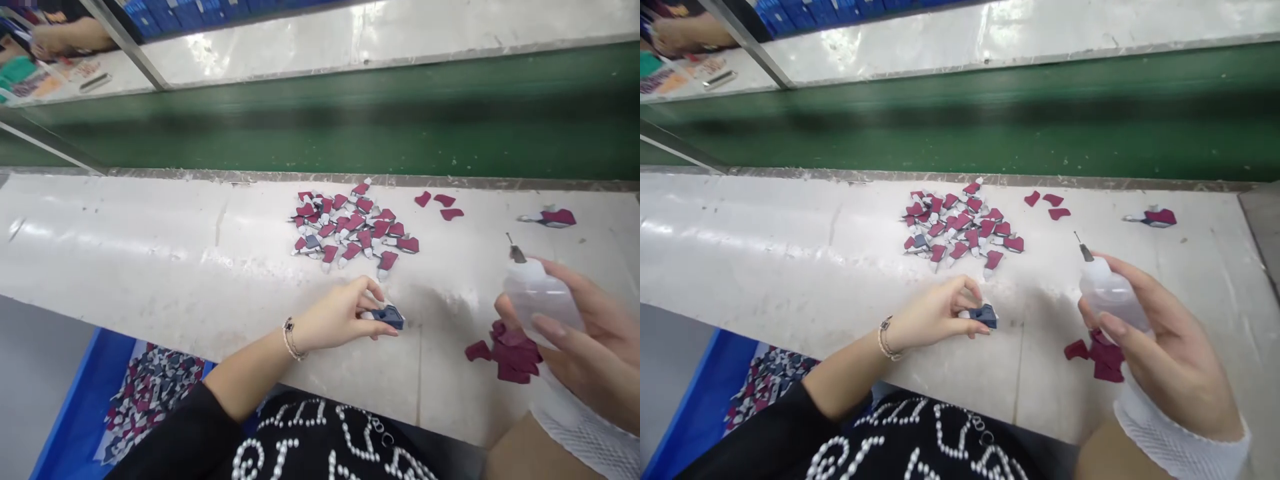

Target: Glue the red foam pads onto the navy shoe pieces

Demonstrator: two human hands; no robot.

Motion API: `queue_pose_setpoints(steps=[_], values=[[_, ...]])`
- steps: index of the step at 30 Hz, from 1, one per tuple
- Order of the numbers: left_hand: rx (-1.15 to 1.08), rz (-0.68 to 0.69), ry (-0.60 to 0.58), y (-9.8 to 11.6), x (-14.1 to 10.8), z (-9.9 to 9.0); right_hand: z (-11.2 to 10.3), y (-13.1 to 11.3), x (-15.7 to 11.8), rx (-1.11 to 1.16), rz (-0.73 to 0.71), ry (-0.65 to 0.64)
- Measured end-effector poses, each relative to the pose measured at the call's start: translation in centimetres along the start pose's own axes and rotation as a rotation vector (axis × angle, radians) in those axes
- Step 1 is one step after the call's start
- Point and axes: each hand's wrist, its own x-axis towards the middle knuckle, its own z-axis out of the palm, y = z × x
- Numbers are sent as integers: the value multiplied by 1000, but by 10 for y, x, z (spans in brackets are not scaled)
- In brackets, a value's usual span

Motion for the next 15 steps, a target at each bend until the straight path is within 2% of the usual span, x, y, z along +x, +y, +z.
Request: queue_pose_setpoints(steps=[3, 5, 10, 12, 15], values=[[9, 58, 77, -14, 0, 0, -3, -3, -4, 2, 16, -10], [-13, 99, 96, -18, 1, -1, -1, -7, -5, -57, -40, -61], [-187, 187, 99, -16, 6, -1, 5, -12, -8, -125, -173, -210], [-263, 179, 68, -14, 7, -1, 7, -15, -10, -77, -156, -222], [-356, 98, -49, -14, 8, -2, 7, -16, -11, -71, -183, -168]])
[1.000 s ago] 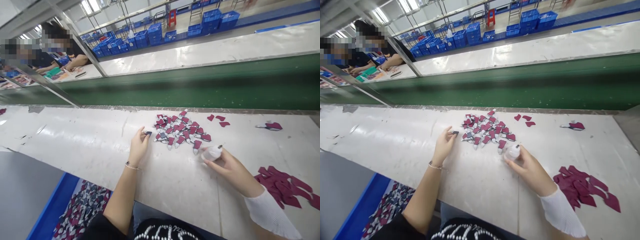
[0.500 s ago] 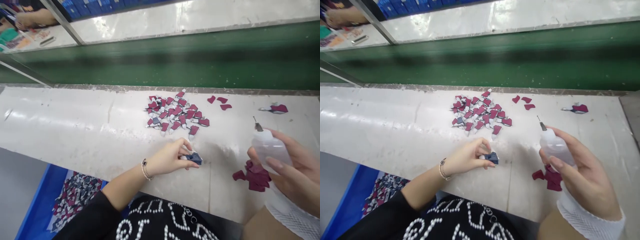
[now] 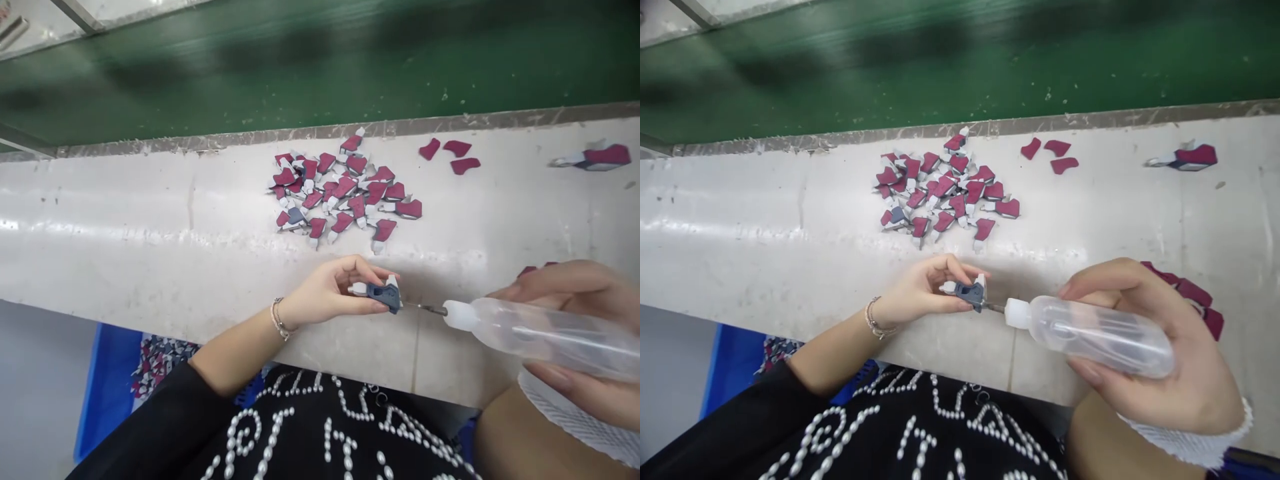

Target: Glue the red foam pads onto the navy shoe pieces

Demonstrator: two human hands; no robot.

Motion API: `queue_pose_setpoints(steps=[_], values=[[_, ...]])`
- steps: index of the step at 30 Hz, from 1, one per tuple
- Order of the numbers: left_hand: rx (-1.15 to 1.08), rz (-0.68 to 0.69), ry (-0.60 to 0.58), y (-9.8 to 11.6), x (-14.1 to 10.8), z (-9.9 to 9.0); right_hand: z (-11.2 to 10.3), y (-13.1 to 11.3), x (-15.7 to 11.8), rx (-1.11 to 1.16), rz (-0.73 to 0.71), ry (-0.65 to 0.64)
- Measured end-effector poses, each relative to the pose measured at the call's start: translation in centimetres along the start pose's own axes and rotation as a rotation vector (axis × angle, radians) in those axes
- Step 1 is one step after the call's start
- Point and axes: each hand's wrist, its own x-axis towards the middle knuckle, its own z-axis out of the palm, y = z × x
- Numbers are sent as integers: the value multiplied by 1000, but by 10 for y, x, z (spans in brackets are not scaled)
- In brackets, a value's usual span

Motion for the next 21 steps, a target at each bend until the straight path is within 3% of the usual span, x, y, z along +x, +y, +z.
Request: queue_pose_setpoints(steps=[4, 8, 12, 21], values=[[-63, -120, -102, -2, 2, 0, -2, 4, 1, 31, -135, -107], [-87, -157, -174, -4, 5, 1, 13, -11, 5, 60, -43, -23], [-106, -166, -215, -4, 7, 1, 28, -31, 6, -113, -90, -63], [-217, -176, -245, -7, 9, 1, 25, -24, -1, -247, -64, -14]])
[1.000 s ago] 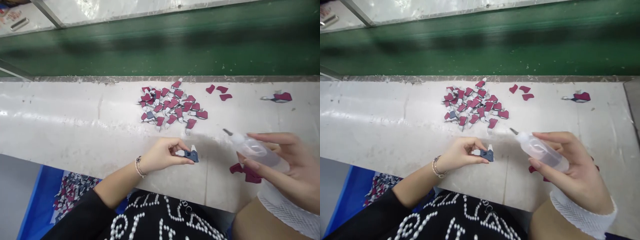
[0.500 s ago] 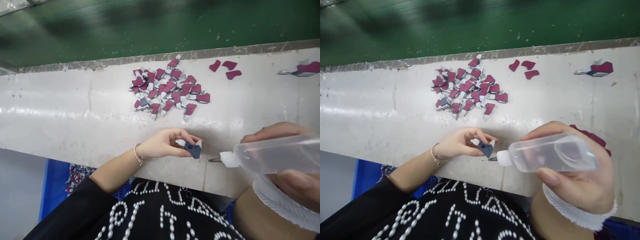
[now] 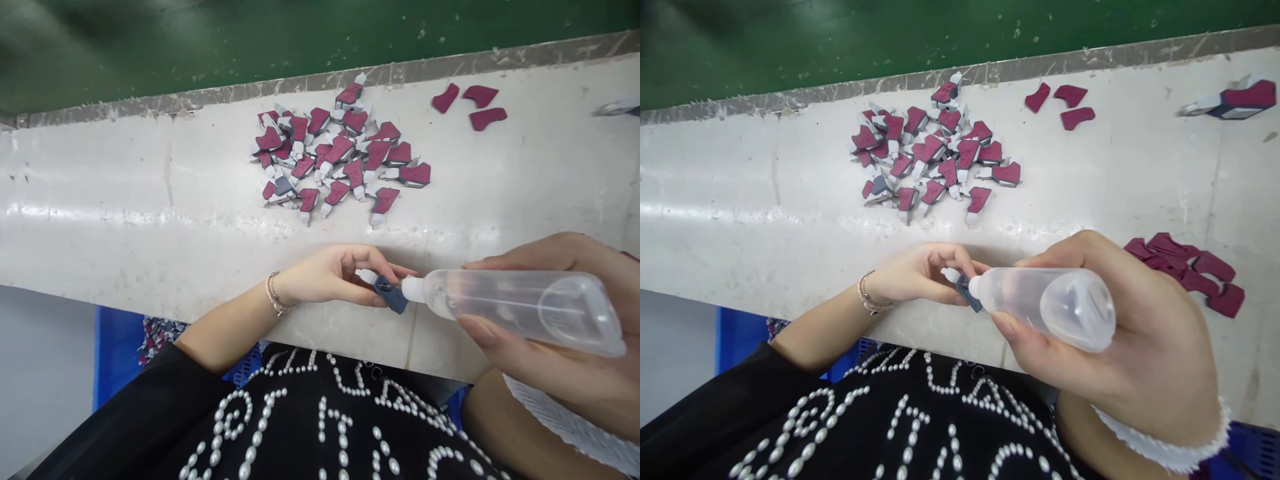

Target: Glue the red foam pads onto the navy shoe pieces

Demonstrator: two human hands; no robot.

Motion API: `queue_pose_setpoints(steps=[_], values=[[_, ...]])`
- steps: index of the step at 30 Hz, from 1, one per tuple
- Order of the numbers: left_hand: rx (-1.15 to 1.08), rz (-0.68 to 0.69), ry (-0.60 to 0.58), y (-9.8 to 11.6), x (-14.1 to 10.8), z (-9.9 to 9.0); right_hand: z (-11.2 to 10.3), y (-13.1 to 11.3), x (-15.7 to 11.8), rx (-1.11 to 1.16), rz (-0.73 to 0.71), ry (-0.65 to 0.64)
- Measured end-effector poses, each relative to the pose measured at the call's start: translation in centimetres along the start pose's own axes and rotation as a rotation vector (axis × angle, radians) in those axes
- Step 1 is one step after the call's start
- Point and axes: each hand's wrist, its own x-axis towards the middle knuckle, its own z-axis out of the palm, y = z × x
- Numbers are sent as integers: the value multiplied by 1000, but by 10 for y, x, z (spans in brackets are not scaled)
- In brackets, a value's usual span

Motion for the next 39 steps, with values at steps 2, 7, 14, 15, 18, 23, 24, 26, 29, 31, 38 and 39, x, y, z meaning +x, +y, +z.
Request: queue_pose_setpoints(steps=[2, 7, 14, 15, 18, 23, 24, 26, 29, 31, 38, 39], values=[[-11, 1, -7, -1, 1, 0, 1, 0, 1, -6, -1, -13], [-19, -40, 41, 1, 0, 1, 2, -2, 6, -19, -40, -32], [66, -60, 47, 4, -2, 1, 0, -4, 4, -51, -101, -49], [67, -54, 41, 4, -1, 2, 0, -4, 3, -64, -105, -51], [58, -61, 50, 3, 0, 2, -2, -3, -1, -130, -74, -39], [28, -66, 76, 2, 0, 3, -4, -3, -8, -256, 37, -22], [30, -66, 77, 2, 0, 3, -3, -4, -8, -264, 39, -27], [41, -69, 78, 3, 0, 4, -2, -5, -6, -250, 9, -28], [60, -74, 81, 5, -1, 4, -1, -5, -3, -168, -84, -48], [66, -74, 76, 5, -1, 3, -1, -5, -2, -137, -119, -66], [70, -102, 106, 4, 0, 3, -6, -7, -6, -211, 39, -63], [67, -104, 109, 4, 0, 3, -6, -9, -7, -220, 70, -75]])
